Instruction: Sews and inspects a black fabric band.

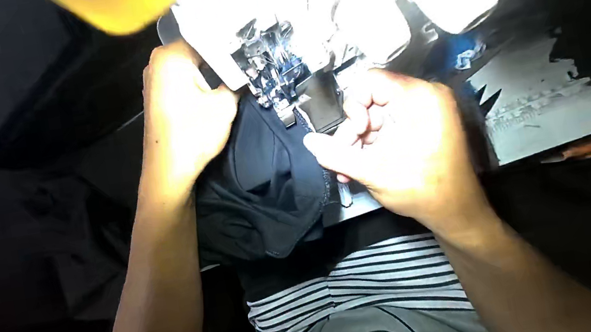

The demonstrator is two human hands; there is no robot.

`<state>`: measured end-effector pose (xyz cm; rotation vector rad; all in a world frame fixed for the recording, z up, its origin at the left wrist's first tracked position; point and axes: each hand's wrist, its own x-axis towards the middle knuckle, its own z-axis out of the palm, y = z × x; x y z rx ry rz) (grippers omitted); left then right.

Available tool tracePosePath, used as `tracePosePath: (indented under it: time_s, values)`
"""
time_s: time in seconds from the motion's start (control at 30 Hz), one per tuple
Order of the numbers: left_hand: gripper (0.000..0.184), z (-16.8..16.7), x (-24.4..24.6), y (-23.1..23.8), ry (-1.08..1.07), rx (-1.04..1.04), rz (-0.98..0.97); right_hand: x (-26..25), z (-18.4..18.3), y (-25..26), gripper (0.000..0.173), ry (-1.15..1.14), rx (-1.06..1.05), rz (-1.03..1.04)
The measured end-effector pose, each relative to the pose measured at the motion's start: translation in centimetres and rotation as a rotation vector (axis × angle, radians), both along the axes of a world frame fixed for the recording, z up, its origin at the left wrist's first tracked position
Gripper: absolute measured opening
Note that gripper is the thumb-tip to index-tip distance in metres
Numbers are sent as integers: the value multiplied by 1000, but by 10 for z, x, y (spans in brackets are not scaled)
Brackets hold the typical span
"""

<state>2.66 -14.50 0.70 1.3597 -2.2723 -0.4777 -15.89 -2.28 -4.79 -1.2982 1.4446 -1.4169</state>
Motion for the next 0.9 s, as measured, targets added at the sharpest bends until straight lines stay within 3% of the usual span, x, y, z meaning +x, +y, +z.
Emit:
tracePosePath:
  time_s: [0.3, 0.77, 0.83, 0.9]
  values:
    - [30, 5, -3, -9, 113, 60, -96, 2, 4, 2, 31, -121, 37, 88]
    - [40, -1, -6, -12, -76, 106, 122, 0, 6, -6, 35, -100, 95, 106]
    - [40, 4, -12, 2, -161, 55, 223, -1, 8, -5, 34, -78, 107, 115]
    - [41, 7, -7, 40, -212, -132, 305, -1, 10, -3, 33, -56, 124, 137]
